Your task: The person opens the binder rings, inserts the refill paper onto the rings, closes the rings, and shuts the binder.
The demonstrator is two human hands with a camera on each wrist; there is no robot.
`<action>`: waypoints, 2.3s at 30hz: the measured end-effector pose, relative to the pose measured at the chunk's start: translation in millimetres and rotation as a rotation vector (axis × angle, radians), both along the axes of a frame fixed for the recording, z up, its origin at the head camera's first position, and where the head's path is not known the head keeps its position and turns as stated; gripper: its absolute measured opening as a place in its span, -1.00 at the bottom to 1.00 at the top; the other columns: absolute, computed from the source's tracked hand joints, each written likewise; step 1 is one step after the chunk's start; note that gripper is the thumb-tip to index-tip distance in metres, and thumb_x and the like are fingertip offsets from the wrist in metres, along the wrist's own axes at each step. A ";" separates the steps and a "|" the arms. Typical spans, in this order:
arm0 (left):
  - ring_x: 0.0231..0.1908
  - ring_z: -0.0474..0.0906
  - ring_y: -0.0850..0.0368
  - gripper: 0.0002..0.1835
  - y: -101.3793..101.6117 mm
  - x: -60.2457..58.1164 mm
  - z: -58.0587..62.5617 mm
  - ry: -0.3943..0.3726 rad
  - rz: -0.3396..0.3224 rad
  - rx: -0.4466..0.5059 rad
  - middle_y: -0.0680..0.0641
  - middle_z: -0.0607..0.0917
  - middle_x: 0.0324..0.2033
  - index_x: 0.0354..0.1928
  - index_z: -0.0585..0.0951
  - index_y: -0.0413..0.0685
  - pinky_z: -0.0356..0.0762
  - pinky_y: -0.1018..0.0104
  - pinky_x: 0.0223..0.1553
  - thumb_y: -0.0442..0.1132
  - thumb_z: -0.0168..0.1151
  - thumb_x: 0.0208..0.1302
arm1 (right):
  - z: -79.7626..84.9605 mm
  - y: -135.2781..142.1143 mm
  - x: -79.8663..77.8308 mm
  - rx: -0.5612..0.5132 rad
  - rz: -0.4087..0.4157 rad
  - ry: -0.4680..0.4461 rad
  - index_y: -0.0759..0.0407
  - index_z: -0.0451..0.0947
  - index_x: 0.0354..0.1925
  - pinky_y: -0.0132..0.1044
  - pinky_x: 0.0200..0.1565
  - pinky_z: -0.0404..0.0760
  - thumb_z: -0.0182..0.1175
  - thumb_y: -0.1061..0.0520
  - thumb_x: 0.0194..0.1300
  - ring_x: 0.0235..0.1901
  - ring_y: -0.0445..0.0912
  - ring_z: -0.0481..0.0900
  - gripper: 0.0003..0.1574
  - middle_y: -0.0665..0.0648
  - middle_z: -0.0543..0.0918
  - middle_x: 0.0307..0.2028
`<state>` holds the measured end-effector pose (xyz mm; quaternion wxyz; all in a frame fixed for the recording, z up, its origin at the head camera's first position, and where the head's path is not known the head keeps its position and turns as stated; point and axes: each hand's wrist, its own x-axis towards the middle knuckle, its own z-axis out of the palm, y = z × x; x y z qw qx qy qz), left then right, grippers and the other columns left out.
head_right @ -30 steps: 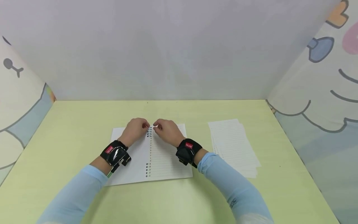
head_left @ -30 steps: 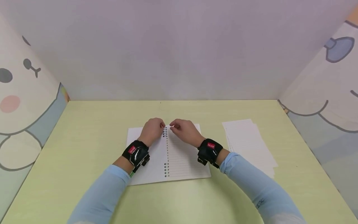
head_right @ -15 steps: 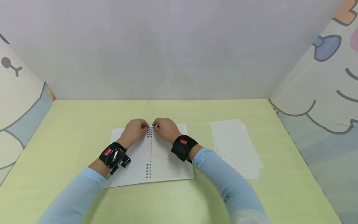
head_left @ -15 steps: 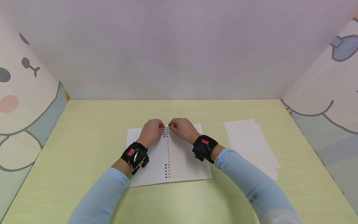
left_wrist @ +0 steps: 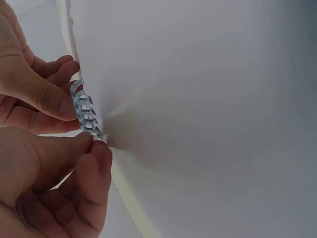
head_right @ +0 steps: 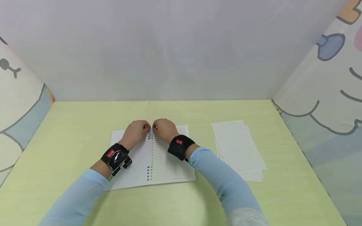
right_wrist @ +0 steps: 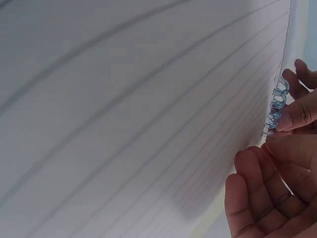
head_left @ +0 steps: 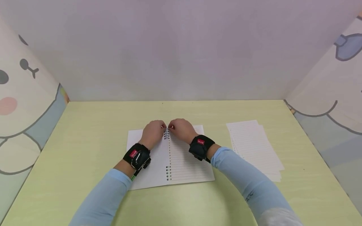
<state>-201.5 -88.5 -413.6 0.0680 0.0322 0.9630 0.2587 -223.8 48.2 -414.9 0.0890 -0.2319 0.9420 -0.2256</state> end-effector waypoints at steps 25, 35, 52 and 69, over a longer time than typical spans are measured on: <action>-0.20 0.64 -0.10 -0.78 -7.9 8.7 -0.9 0.096 -0.055 0.015 -0.26 0.79 -0.20 -0.17 0.71 -0.31 0.65 0.01 -0.10 -0.34 0.12 0.33 | -5.0 -6.7 5.4 0.028 0.001 0.044 0.25 0.70 -0.19 -0.13 -0.24 0.65 0.15 0.18 0.33 -0.37 -0.05 0.54 -0.77 0.20 0.69 -0.31; -0.19 0.65 -0.09 -0.77 -7.9 9.8 0.1 0.072 -0.051 0.017 -0.26 0.79 -0.20 -0.18 0.72 -0.32 0.65 0.01 -0.09 -0.34 0.13 0.33 | -7.4 -5.3 5.6 0.018 -0.005 0.030 0.26 0.72 -0.16 -0.11 -0.12 0.66 0.15 0.20 0.32 -0.27 -0.03 0.58 -0.75 0.22 0.73 -0.24; -0.22 0.63 -0.09 -0.78 -11.6 10.3 1.9 0.080 -0.051 0.041 -0.26 0.79 -0.22 -0.19 0.72 -0.31 0.63 0.00 -0.09 -0.34 0.13 0.32 | -2.1 -10.0 6.2 0.037 0.007 0.016 0.30 0.72 -0.15 -0.10 -0.03 0.66 0.14 0.24 0.32 -0.18 0.01 0.63 -0.74 0.25 0.75 -0.19; -0.24 0.62 -0.08 -0.79 -6.3 10.4 1.0 0.098 -0.062 -0.013 -0.26 0.78 -0.25 -0.21 0.71 -0.34 0.64 0.02 -0.10 -0.35 0.13 0.32 | -2.5 -10.6 8.1 0.039 0.028 0.033 0.32 0.72 -0.17 -0.11 -0.07 0.67 0.12 0.27 0.32 -0.23 0.02 0.64 -0.75 0.26 0.74 -0.23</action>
